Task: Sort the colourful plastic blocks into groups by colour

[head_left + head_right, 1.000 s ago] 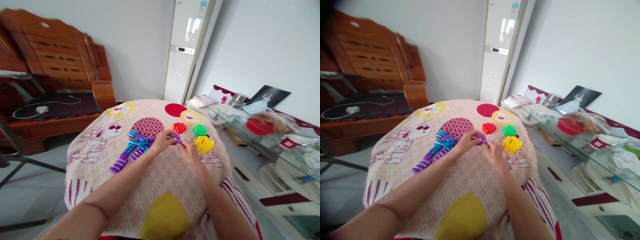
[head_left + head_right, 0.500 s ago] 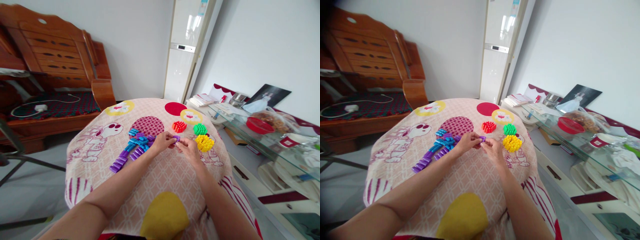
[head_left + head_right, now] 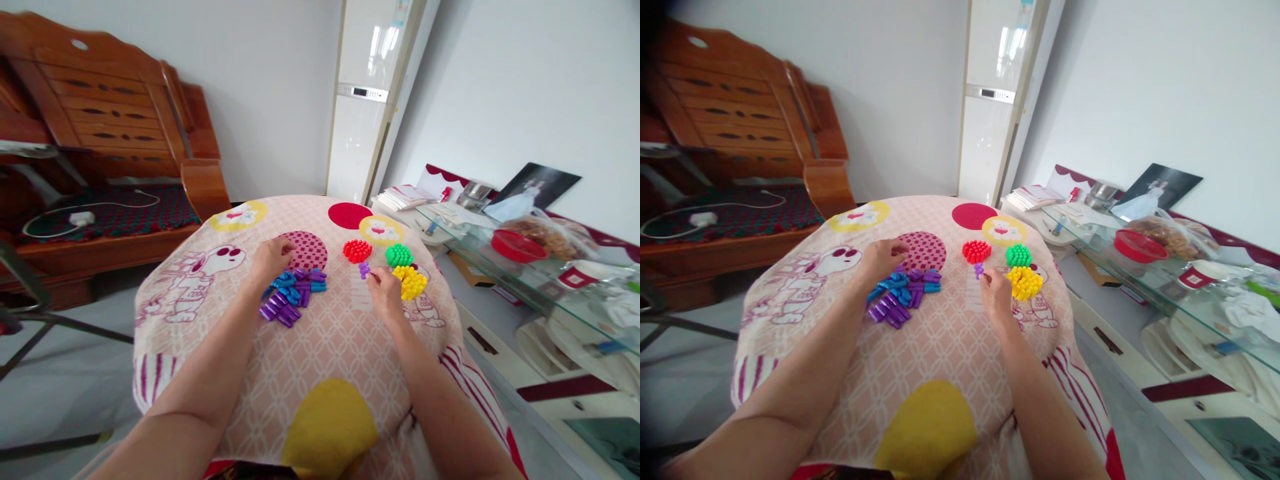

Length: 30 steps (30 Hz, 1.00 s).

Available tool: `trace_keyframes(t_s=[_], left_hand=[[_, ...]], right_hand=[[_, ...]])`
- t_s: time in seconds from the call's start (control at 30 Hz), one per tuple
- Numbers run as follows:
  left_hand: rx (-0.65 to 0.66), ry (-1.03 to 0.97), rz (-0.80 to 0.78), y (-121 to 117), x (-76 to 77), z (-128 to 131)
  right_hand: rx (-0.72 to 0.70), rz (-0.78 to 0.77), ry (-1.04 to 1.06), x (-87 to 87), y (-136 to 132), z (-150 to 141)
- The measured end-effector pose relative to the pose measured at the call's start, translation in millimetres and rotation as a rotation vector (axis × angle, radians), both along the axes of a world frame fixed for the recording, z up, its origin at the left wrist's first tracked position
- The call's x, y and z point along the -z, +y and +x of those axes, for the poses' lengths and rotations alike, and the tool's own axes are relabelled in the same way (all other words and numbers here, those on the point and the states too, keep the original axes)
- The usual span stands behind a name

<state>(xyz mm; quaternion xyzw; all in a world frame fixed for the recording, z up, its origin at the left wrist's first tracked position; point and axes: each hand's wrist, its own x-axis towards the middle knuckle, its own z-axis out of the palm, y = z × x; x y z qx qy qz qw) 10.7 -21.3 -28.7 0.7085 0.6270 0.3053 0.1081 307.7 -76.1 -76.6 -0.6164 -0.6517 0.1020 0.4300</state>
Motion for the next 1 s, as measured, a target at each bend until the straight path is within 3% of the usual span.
trace_keyframes(t_s=[0.1, 0.2, 0.37, 0.6, 0.77, 1.0], left_hand=[[-0.016, 0.164, -0.1, 4, 3.0, -27], [0.053, 0.287, -0.148, 8, 10.7, -37], [0.098, 0.402, -0.16, 11, 19.2, -36], [0.132, 0.489, -0.185, 4, 16.7, -31], [0.15, 0.466, -0.187, 9, 20.2, -37], [-0.003, 0.262, -0.177, 7, 12.0, -39]], right_hand=[[0.052, -0.011, -0.072, 2.6, 6, 2], [0.074, -0.055, -0.131, 5.4, 11, 6], [0.081, -0.117, -0.251, 8.7, 12, 7], [0.088, -0.131, -0.301, 12.1, 9, 5], [0.087, -0.137, -0.314, 10.8, 10, 6], [0.083, -0.161, -0.315, 8.5, 9, 4]])
